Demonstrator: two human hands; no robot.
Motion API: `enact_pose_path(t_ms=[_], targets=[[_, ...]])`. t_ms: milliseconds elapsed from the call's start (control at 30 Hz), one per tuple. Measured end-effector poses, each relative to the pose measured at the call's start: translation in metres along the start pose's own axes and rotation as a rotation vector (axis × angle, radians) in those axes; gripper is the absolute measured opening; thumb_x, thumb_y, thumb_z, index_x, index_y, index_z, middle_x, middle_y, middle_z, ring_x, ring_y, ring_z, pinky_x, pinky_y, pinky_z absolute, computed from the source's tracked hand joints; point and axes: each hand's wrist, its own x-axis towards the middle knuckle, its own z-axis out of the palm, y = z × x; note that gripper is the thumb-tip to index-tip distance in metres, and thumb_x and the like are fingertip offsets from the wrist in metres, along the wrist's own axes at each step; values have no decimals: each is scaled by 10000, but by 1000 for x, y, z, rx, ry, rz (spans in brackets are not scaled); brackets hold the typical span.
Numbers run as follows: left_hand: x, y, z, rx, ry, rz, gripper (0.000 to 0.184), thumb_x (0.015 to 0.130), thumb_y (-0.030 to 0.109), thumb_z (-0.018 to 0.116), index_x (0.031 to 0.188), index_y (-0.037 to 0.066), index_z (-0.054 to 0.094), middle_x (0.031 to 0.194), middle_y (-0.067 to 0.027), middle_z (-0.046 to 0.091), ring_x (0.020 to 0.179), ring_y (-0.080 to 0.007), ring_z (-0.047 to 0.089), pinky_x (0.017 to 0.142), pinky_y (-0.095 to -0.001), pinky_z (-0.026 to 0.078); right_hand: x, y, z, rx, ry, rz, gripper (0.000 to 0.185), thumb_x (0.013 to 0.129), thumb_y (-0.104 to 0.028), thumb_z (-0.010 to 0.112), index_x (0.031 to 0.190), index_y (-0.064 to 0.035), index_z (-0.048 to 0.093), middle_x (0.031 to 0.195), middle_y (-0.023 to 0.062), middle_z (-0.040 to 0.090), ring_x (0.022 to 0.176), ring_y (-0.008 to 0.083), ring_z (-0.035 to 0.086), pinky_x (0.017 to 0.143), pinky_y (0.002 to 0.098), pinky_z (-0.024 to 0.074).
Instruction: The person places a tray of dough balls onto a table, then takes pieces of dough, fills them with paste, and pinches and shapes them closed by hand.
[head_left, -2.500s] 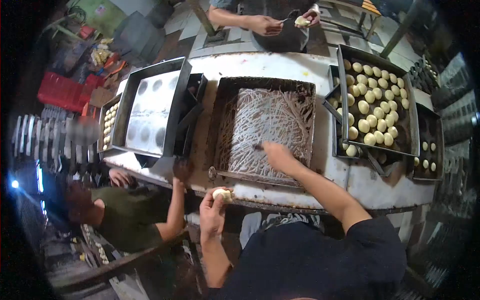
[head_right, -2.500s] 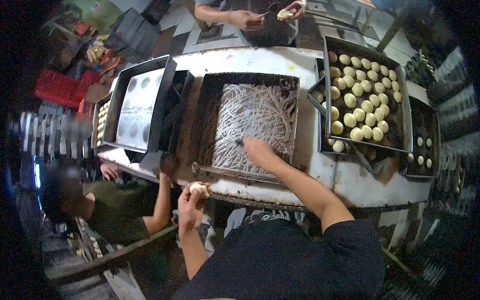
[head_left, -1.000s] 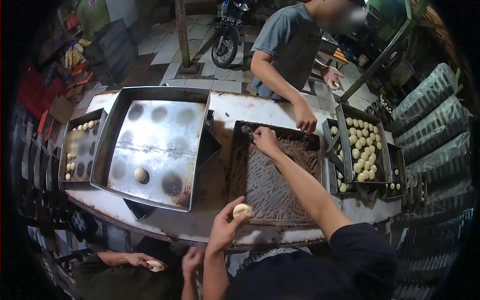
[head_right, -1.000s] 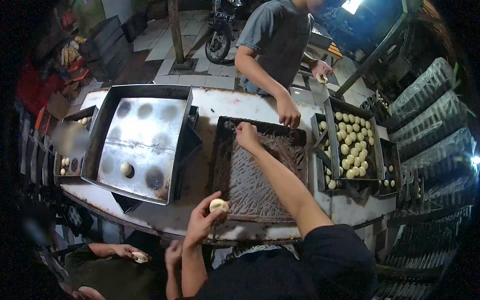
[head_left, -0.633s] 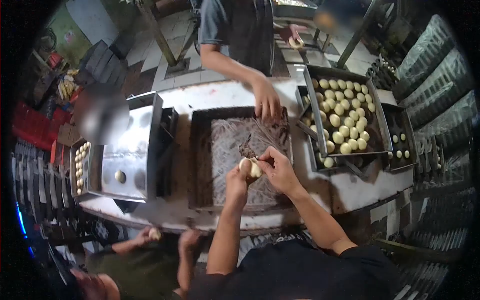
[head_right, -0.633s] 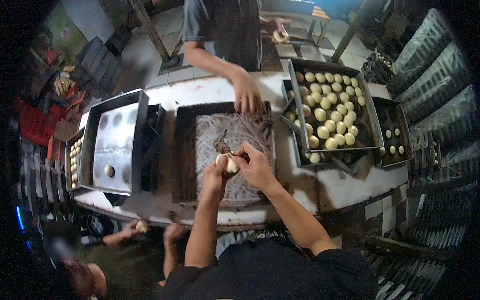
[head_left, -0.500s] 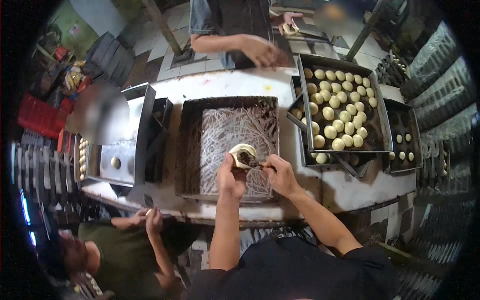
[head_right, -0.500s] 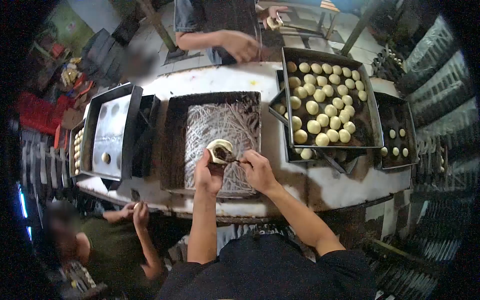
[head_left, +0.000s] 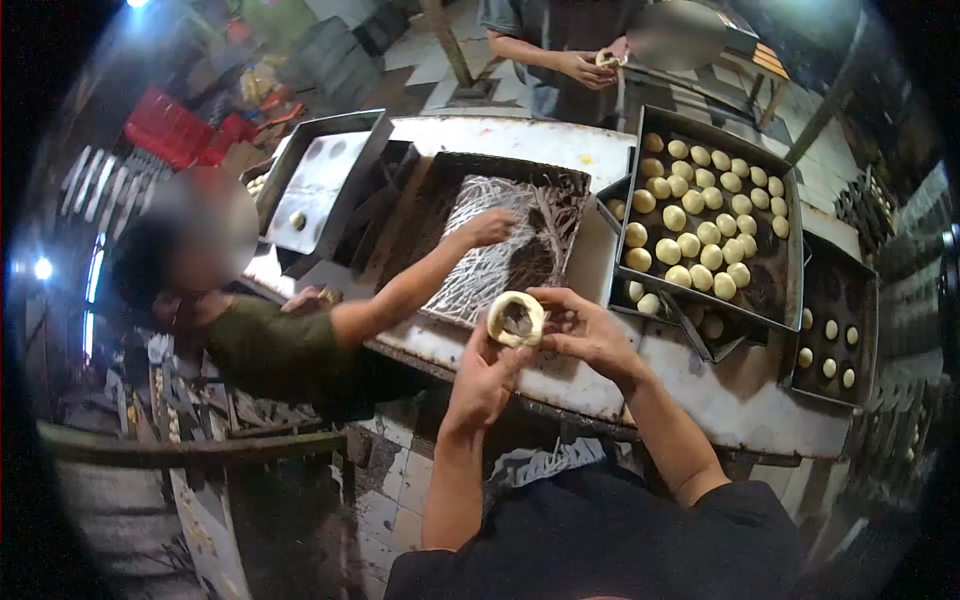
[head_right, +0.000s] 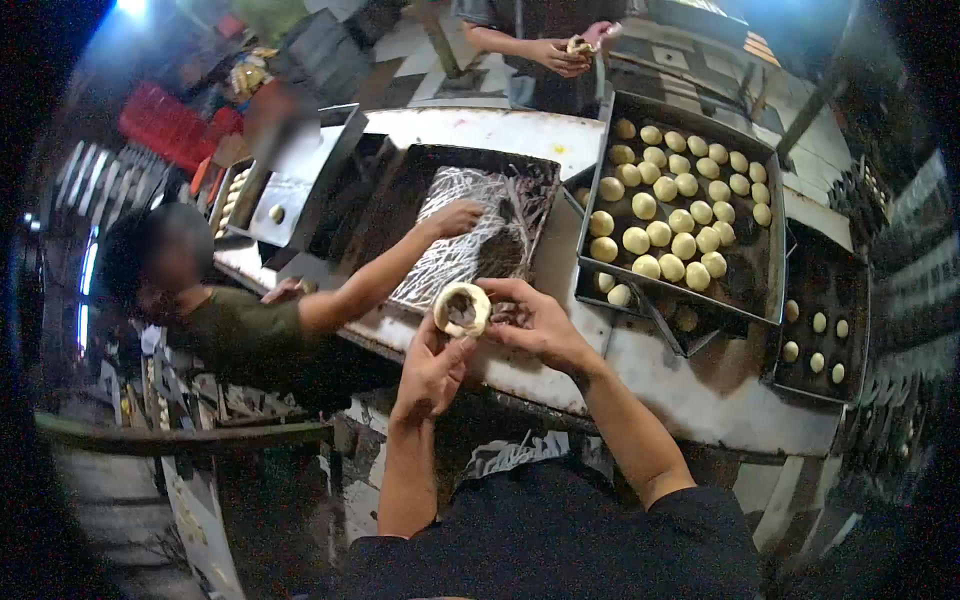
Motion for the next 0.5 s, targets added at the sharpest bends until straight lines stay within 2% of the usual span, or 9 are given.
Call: enact_pose_path(t_ms=[33, 67, 100, 200, 300, 333, 433, 467, 500], targets=[[-20, 1, 14, -6, 32, 31, 558, 955, 1, 641, 1462, -14, 410, 1339, -136, 579, 1222, -221, 601, 1063, -352, 494, -3, -12, 11, -159, -98, -95, 516, 855, -80, 765, 1351, -54, 626, 1375, 88, 568, 1240, 202, 563, 1044, 352, 460], [-38, -1, 20, 44, 98, 101, 509, 1003, 51, 603, 1472, -5, 412, 1331, -120, 584, 1205, -211, 605, 1054, -348, 494, -9, -18, 24, -165, -134, -84, 497, 867, -112, 769, 1342, -48, 638, 1371, 102, 560, 1269, 191, 536, 1078, 334, 430], [-58, 6, 30, 109, 141, 140, 440, 1041, 114, 566, 1451, 8, 447, 1330, -115, 587, 1219, -209, 595, 1045, -336, 493, -19, -20, 37, -63, -146, -94, 481, 871, -119, 772, 1332, -49, 655, 1349, 94, 563, 1250, 191, 545, 1065, 333, 441], [-114, -2, 24, 166, 247, 324, 346, 1058, 174, 563, 1360, 7, 546, 1230, -69, 631, 1111, -149, 622, 963, -287, 517, -61, -27, 85, -122, -114, -172, 415, 871, -88, 764, 1280, -56, 699, 1289, 81, 577, 1189, 192, 577, 1021, 319, 474], [-173, -14, 15, 171, 369, 382, 283, 1073, 235, 542, 1204, 8, 648, 1032, -34, 681, 871, -84, 613, 748, -234, 497, -108, -21, 121, -331, -205, -429, 411, 824, 20, 758, 1225, -67, 727, 1226, 104, 633, 1130, 215, 630, 986, 332, 506], [-191, -22, 9, 113, 369, 408, 254, 1065, 208, 548, 1186, 13, 656, 1020, -31, 676, 853, -77, 602, 734, -231, 493, -128, -21, 134, -353, -257, -451, 413, 799, 69, 742, 1189, -68, 737, 1220, 112, 646, 1126, 226, 640, 992, 335, 504], [-248, -44, 4, 52, 447, 410, 166, 1027, 153, 577, 1120, 27, 633, 956, -15, 633, 777, -68, 560, 690, -220, 480, -183, -15, 150, -301, -473, -266, 365, 778, 89, 729, 1129, -13, 737, 1167, 122, 664, 1118, 229, 647, 988, 336, 509], [-260, -55, 17, -3, 467, 511, 112, 986, 111, 616, 1069, 46, 577, 917, 3, 582, 737, -74, 537, 680, -217, 483, -198, -6, 149, -353, -503, -304, 349, 803, 58, 749, 1146, 9, 700, 1137, 113, 673, 1088, 216, 655, 963, 328, 523], [-271, -70, 20, -49, 455, 460, 169, 963, 102, 663, 1055, 63, 526, 923, 2, 554, 781, -81, 555, 701, -228, 497, -219, 0, 150, -373, -505, -301, 349, 803, 58, 749, 1146, 9, 700, 1137, 113, 673, 1088, 216, 655, 963, 328, 523]])
